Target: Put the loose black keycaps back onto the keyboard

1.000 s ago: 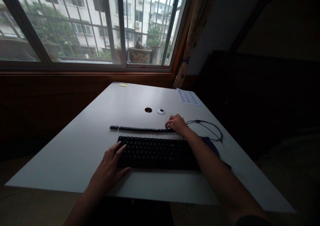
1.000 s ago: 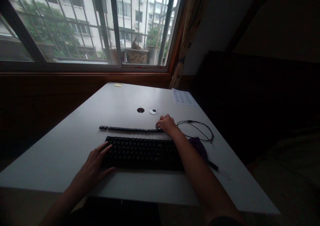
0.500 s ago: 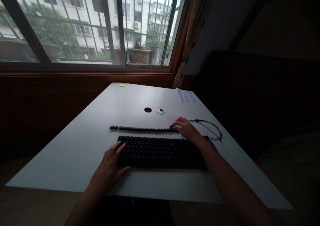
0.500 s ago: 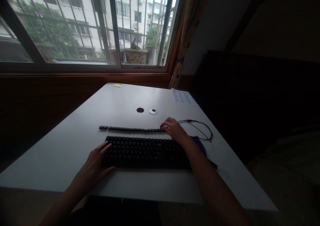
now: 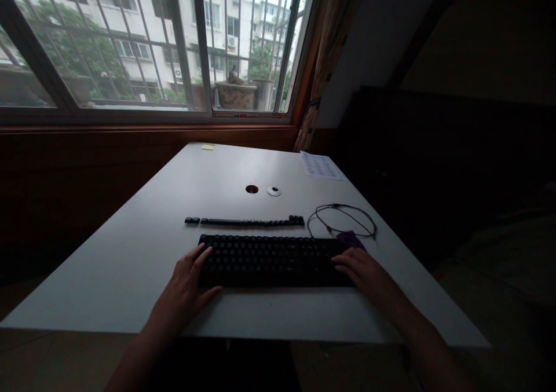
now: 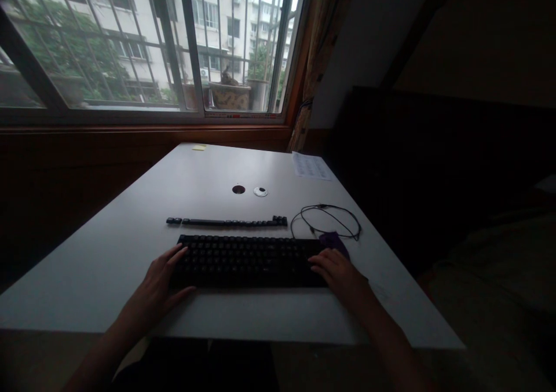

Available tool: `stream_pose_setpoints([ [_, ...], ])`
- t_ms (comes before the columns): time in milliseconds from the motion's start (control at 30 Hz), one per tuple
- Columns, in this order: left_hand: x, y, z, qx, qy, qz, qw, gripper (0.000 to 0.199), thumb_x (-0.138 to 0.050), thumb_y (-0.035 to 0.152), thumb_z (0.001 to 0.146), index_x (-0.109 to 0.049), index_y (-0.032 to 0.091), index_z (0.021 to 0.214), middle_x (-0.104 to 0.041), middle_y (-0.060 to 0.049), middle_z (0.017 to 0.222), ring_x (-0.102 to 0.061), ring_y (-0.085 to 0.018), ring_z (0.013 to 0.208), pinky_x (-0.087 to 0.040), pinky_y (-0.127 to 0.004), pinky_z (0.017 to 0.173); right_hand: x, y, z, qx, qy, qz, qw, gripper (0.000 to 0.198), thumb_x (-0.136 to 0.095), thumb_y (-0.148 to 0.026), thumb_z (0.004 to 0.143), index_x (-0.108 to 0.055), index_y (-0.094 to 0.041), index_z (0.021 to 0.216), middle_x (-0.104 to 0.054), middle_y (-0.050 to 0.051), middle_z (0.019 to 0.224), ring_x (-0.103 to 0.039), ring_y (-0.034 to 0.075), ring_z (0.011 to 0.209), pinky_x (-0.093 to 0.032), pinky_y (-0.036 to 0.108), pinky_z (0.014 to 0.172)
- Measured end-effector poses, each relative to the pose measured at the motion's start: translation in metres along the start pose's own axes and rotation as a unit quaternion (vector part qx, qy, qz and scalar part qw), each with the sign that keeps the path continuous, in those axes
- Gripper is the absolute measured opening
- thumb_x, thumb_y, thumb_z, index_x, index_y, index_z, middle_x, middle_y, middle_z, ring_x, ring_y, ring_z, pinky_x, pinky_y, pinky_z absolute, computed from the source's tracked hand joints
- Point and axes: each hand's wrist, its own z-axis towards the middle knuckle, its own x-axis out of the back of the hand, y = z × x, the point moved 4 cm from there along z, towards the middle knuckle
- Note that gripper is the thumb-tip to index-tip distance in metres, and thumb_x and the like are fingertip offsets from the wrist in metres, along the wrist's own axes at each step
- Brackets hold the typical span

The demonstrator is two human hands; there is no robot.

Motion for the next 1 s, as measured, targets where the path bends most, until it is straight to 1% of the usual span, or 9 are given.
stream_pose_setpoints([
  [133, 0.000, 0.000, 0.001, -0.010, 0.008, -0.001, 1.000, 0.081, -0.070, 0.037, 0.091, -0.025, 0.033, 0.158, -0.038, -0.014, 0.157, -0.045, -0.039, 0.138, -0.045, -0.066, 0.109, -0.009, -0.003, -0.011, 0.002, -0.004, -0.021, 1.000, 0.018, -0.056, -0.029, 0.097, -0.073, -0.028, 0.104, -0.072, 0.006, 0.093, -0.069, 0.022, 0.085, -0.059, 0.038, 0.077],
  [267, 0.002, 0.000, 0.001, -0.011, 0.009, -0.004, 1.000, 0.082, -0.071, 0.036, 0.090, -0.024, 0.033, 0.158, -0.039, -0.015, 0.156, -0.045, -0.039, 0.138, -0.045, -0.066, 0.110, -0.016, -0.003, -0.016, 0.004, 0.011, -0.035, 0.999, 0.019, -0.057, -0.028, 0.096, -0.074, -0.028, 0.105, -0.072, 0.006, 0.093, -0.069, 0.023, 0.084, -0.059, 0.037, 0.075],
  [433, 0.002, 0.001, 0.001, -0.014, 0.012, 0.003, 1.000, 0.082, -0.072, 0.036, 0.090, -0.026, 0.031, 0.158, -0.041, -0.015, 0.155, -0.047, -0.038, 0.137, -0.046, -0.064, 0.109, -0.019, -0.007, -0.020, -0.005, 0.028, -0.036, 0.999, 0.021, -0.055, -0.029, 0.098, -0.074, -0.027, 0.107, -0.072, 0.007, 0.096, -0.070, 0.022, 0.086, -0.060, 0.037, 0.076],
  [567, 0.002, 0.000, 0.001, -0.023, 0.019, 0.007, 1.000, 0.082, -0.071, 0.037, 0.090, -0.026, 0.031, 0.158, -0.040, -0.014, 0.156, -0.048, -0.039, 0.136, -0.047, -0.065, 0.108, -0.020, -0.014, -0.026, -0.012, 0.027, -0.058, 0.998, 0.026, -0.052, -0.028, 0.101, -0.073, -0.028, 0.116, -0.072, 0.007, 0.097, -0.070, 0.022, 0.086, -0.060, 0.037, 0.076],
  [667, 0.001, 0.000, 0.001, -0.019, 0.011, 0.007, 1.000, 0.081, -0.070, 0.037, 0.091, -0.026, 0.031, 0.158, -0.040, -0.014, 0.156, -0.046, -0.038, 0.138, -0.045, -0.065, 0.110, -0.022, -0.020, -0.032, -0.023, 0.036, -0.080, 0.996, 0.030, -0.052, -0.026, 0.101, -0.070, -0.030, 0.125, -0.072, 0.008, 0.098, -0.069, 0.023, 0.086, -0.059, 0.040, 0.080],
  [800, 0.000, -0.001, 0.001, -0.014, 0.003, 0.004, 1.000, 0.081, -0.070, 0.038, 0.091, -0.025, 0.030, 0.158, -0.038, -0.015, 0.157, -0.044, -0.038, 0.139, -0.044, -0.066, 0.111, -0.023, -0.026, -0.039, -0.034, 0.066, -0.083, 0.994, 0.036, -0.054, -0.028, 0.100, -0.064, -0.031, 0.134, -0.071, 0.009, 0.106, -0.069, 0.027, 0.094, -0.057, 0.046, 0.090],
  [900, -0.001, -0.002, 0.001, -0.011, -0.001, 0.000, 1.000, 0.082, -0.071, 0.038, 0.091, -0.024, 0.030, 0.158, -0.037, -0.016, 0.157, -0.044, -0.038, 0.139, -0.043, -0.065, 0.111, -0.021, -0.027, -0.043, -0.042, 0.099, -0.084, 0.991, 0.043, -0.055, -0.028, 0.099, -0.057, -0.031, 0.142, -0.069, 0.011, 0.115, -0.068, 0.030, 0.104, -0.056, 0.050, 0.094],
  [1000, -0.001, -0.002, 0.000, -0.010, 0.001, -0.001, 1.000, 0.082, -0.071, 0.039, 0.091, -0.024, 0.032, 0.158, -0.037, -0.015, 0.157, -0.044, -0.038, 0.139, -0.043, -0.066, 0.111, -0.020, -0.027, -0.047, -0.019, 0.088, -0.077, 0.993, 0.050, -0.058, -0.027, 0.098, -0.049, -0.034, 0.147, -0.068, 0.010, 0.124, -0.066, 0.030, 0.111, -0.054, 0.052, 0.099],
])
